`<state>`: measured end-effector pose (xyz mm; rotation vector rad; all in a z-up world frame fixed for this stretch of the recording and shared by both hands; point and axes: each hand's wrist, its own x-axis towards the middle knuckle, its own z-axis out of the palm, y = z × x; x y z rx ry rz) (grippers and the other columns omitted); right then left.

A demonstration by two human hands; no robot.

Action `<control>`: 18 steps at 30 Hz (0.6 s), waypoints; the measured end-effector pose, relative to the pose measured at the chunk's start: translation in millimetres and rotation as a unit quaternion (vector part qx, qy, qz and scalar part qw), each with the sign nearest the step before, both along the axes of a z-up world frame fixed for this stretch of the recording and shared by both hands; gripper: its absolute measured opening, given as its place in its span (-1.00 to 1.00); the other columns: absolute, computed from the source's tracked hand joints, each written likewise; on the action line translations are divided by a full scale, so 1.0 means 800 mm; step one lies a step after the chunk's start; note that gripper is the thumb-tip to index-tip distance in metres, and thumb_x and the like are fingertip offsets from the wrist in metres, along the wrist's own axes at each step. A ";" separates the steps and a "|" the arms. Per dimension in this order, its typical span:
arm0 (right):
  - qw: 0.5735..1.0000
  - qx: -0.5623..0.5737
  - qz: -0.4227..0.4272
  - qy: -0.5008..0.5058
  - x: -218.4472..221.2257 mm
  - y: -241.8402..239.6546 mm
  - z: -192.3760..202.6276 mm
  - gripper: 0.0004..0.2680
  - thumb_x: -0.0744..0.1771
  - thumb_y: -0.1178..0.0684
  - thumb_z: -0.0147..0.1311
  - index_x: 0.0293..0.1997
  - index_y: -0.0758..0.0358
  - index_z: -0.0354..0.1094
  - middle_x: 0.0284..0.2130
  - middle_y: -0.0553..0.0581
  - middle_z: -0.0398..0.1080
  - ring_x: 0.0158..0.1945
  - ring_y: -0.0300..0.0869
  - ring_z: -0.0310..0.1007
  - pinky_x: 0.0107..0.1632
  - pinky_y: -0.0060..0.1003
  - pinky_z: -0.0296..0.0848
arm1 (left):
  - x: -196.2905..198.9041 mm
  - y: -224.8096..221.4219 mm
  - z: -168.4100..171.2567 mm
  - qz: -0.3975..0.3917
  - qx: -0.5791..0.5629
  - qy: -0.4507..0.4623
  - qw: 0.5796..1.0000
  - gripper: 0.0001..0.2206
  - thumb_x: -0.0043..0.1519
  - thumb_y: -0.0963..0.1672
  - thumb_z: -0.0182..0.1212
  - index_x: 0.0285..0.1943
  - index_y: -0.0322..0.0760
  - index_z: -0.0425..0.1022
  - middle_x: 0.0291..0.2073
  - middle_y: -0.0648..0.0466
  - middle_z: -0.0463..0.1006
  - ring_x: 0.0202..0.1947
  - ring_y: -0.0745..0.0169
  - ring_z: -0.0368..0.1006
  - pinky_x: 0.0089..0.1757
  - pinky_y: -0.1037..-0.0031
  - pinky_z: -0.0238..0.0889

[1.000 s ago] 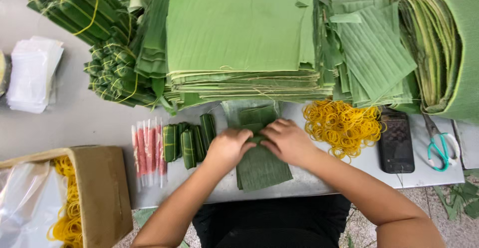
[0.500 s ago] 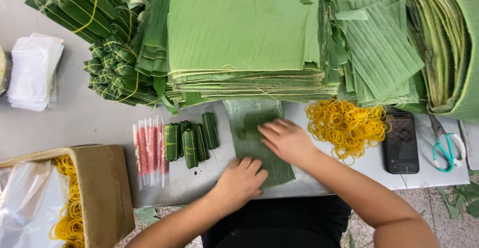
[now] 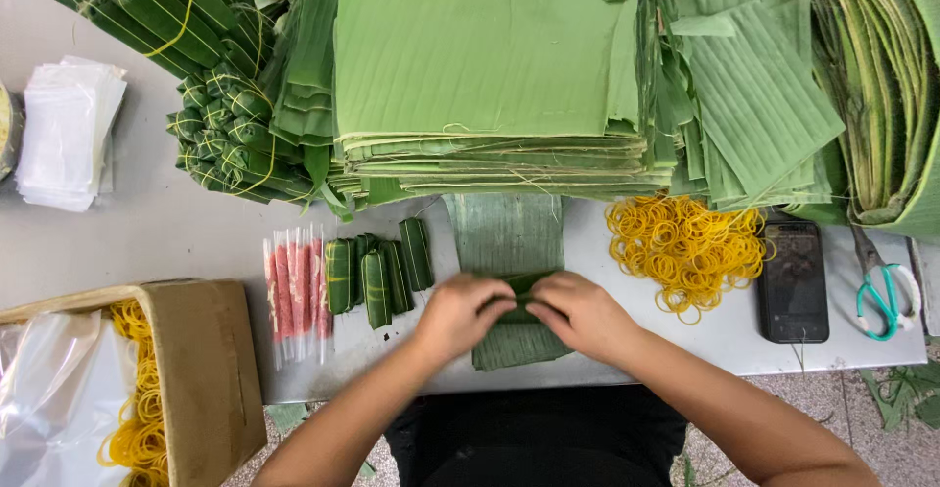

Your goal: The person wraps food items in pieces of banana leaf by hand and secures them with rubber bands.

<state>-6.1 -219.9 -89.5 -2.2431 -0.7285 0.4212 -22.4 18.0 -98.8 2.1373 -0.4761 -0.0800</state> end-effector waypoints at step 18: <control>0.993 -0.047 0.021 -0.104 0.006 0.013 0.009 -0.77 0.25 -0.08 0.29 -0.13 0.18 0.50 -0.24 0.09 0.45 -0.14 0.05 0.46 -0.07 -0.09 0.43 | 0.014 0.012 0.011 -0.086 0.034 0.024 0.995 -0.79 0.15 -0.11 0.39 -0.11 -0.24 0.54 -0.26 -0.04 0.60 -0.18 -0.13 0.52 -0.14 0.19 0.37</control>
